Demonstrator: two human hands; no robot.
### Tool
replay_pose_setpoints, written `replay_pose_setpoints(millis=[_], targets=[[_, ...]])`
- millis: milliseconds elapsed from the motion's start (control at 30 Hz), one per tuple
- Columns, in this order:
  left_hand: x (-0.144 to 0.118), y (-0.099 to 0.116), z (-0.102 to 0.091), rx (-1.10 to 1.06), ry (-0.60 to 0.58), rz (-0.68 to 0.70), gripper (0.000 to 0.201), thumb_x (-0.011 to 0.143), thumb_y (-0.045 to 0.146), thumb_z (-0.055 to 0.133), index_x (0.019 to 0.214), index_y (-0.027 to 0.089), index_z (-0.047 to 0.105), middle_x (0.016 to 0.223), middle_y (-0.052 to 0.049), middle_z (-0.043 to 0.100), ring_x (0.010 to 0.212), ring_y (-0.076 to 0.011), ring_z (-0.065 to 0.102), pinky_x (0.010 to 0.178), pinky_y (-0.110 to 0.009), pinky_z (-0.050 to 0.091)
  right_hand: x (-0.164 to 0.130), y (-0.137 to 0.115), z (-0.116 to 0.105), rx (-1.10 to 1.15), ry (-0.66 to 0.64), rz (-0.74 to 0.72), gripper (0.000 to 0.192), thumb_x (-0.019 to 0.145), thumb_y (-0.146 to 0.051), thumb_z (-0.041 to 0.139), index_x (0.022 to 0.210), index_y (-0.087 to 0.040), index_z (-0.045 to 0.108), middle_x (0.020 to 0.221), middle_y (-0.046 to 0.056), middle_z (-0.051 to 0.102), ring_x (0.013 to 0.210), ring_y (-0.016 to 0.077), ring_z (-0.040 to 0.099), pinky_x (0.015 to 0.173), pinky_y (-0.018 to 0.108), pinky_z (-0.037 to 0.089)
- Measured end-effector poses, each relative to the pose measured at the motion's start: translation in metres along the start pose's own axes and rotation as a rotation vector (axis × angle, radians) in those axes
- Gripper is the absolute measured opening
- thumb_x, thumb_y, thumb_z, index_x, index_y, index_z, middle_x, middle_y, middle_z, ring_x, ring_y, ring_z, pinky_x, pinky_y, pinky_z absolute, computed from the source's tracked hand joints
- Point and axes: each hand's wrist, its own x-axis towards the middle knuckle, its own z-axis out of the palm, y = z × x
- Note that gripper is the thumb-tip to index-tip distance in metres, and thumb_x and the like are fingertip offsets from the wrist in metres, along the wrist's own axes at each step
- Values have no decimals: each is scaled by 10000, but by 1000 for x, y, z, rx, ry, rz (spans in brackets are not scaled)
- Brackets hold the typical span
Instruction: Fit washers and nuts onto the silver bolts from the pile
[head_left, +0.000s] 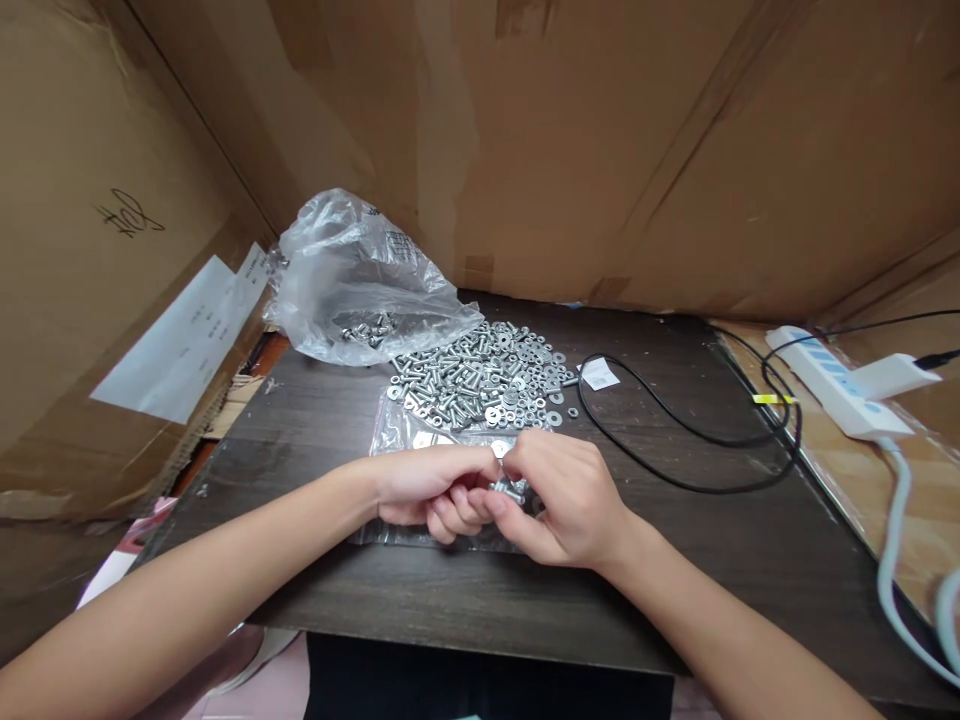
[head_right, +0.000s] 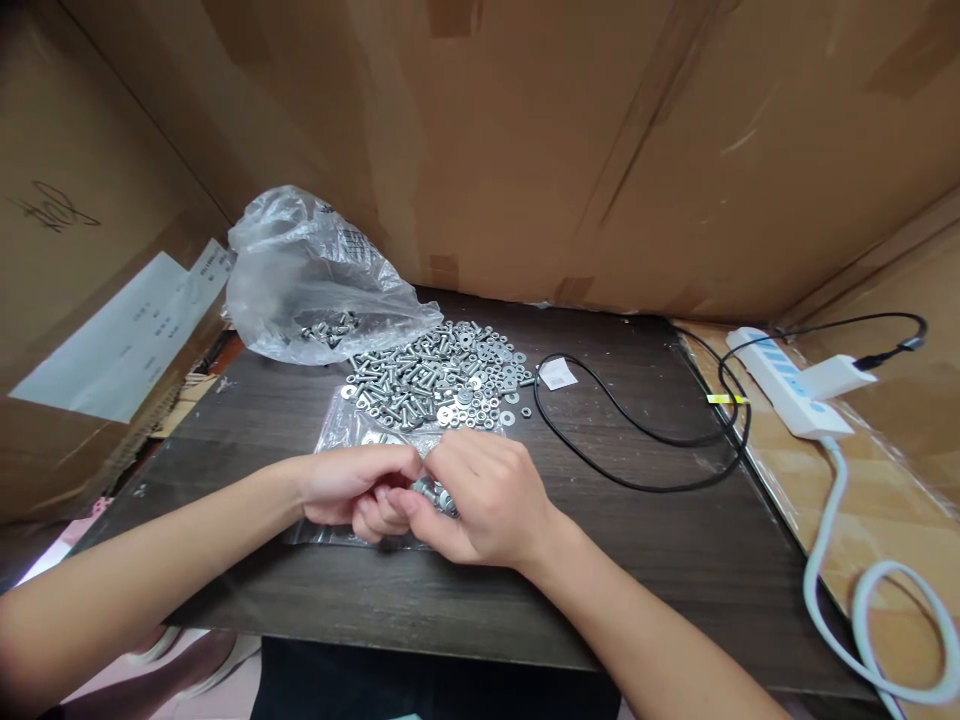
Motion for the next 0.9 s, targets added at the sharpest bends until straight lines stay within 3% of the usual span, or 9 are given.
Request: replay_pose_setpoints(millis=[233, 333, 400, 533, 633, 800, 900], targets=[[5, 1, -1, -72, 32, 84, 309, 753, 361, 520, 580, 194, 325, 507, 96, 167, 424, -56, 53, 369, -189, 47, 1, 4, -2, -170, 10, -35, 349, 967, -248, 456, 622, -197, 463, 544, -4, 451, 521, 132, 366, 546, 292, 274], [6, -1, 3, -15, 137, 165, 278, 783, 361, 491, 607, 185, 367, 511, 93, 193, 438, -60, 95, 396, -183, 113, -1, 5, 0, -196, 18, 20, 354, 970, -213, 426, 617, -197, 454, 543, -6, 453, 516, 126, 367, 548, 286, 274], [9, -4, 7, 85, 271, 269, 264, 817, 350, 462, 629, 182, 386, 523, 89, 206, 450, -64, 135, 422, -187, 154, -2, 6, 2, -191, 31, 77, 352, 968, -189, 409, 618, -197, 450, 546, -8, 455, 513, 120, 375, 551, 279, 283], [13, -10, 11, 532, 584, 557, 300, 891, 376, 436, 669, 174, 424, 568, 60, 324, 505, -84, 298, 482, -210, 271, -5, 4, 7, -83, 51, 237, 341, 972, -183, 393, 633, -195, 431, 559, -14, 448, 506, 107, 389, 546, 273, 286], [12, -12, 8, 968, 793, 711, 301, 911, 319, 432, 648, 175, 396, 585, 52, 352, 544, -89, 331, 521, -219, 291, -6, 1, 12, 134, 36, 418, 351, 986, -233, 364, 639, -198, 400, 562, -24, 425, 500, 99, 372, 534, 268, 282], [7, -10, -4, 1761, 999, 941, 189, 881, 202, 433, 698, 174, 473, 617, 39, 460, 538, -97, 397, 505, -235, 280, -2, -4, 23, 727, 5, 904, 389, 962, -416, 392, 633, -208, 401, 504, -59, 343, 440, 86, 319, 443, 233, 276], [4, -5, -6, 2106, 1075, 1030, 193, 899, 230, 446, 728, 178, 518, 617, 30, 500, 525, -113, 434, 477, -271, 250, 1, -6, 26, 1094, -25, 1200, 404, 905, -512, 448, 626, -227, 386, 418, -104, 254, 334, 72, 237, 337, 209, 217]])
